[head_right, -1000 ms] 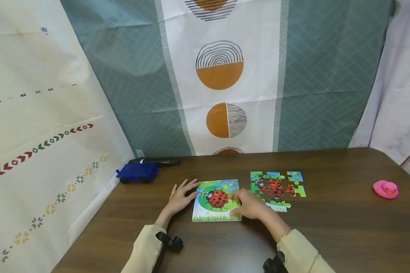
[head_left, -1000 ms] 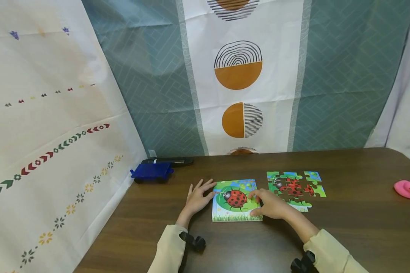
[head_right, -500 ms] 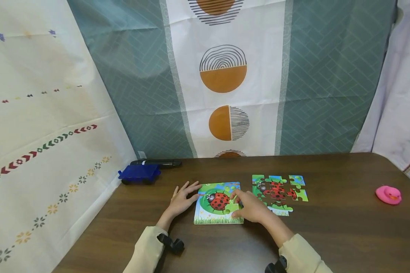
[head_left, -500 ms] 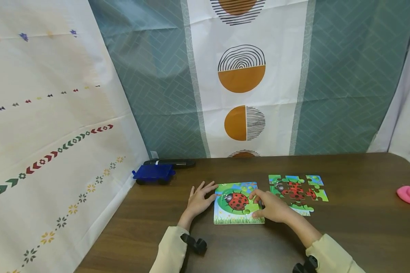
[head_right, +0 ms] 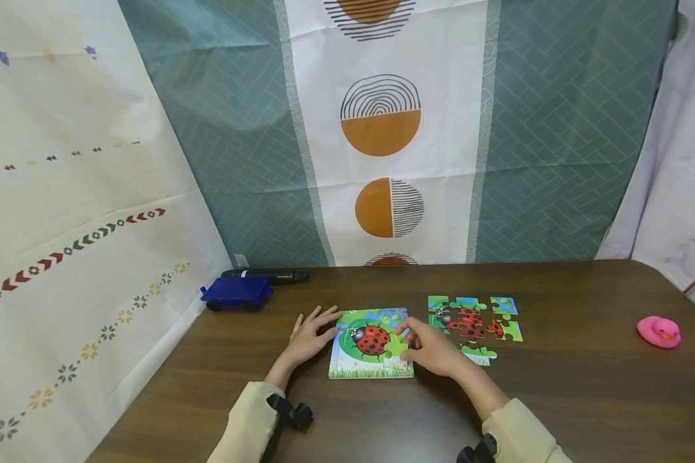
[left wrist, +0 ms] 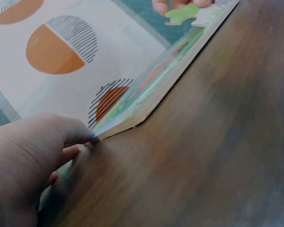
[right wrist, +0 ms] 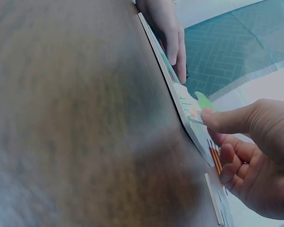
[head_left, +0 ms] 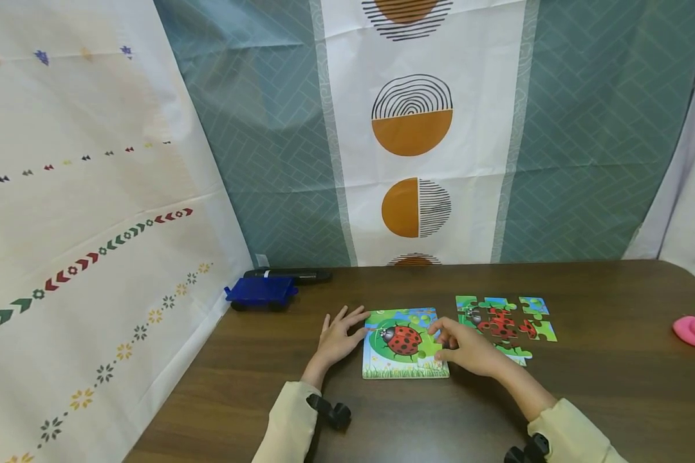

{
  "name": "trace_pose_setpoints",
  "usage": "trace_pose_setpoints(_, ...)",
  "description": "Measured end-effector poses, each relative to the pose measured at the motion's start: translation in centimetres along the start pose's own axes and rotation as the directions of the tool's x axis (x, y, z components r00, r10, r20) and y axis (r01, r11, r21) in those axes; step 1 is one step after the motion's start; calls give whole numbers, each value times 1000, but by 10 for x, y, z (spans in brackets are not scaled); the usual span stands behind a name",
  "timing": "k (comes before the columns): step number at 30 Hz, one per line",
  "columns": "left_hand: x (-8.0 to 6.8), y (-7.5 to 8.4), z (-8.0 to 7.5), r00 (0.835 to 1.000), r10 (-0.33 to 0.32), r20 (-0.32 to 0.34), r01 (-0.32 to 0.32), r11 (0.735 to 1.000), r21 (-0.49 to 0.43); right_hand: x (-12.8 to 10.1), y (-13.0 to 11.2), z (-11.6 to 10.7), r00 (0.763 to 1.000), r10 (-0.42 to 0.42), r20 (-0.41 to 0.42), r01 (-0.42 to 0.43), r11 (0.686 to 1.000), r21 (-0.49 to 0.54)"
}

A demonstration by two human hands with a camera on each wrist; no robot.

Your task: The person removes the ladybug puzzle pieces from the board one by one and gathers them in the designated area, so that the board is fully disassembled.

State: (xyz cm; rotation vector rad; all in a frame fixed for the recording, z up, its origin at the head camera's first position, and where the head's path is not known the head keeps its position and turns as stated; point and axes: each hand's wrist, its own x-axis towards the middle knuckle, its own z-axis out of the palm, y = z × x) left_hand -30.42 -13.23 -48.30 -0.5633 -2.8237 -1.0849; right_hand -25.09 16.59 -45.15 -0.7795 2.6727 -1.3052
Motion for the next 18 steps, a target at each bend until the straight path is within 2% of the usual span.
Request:
trace_pose_setpoints(5,0,1,1,1000,-3,14,3,1000,-7,-2,-1,-2,999,26,-24,-25,999,42)
trace_pose_setpoints(10,1,2,2,1000,-1,11,1,1000,-6,-5,-3,-19,992,94,-88,-89,995,54)
trace_pose_setpoints(15,5,3,-2,1000,10,3,-10,1000,5,-12,3,-44,971,140,-195,-144,990,-5)
trace_pose_setpoints(18,8,4,-3,1000,26,-8,-26,1000,7,-17,11,-57,965,144,-219,-154,988,-32)
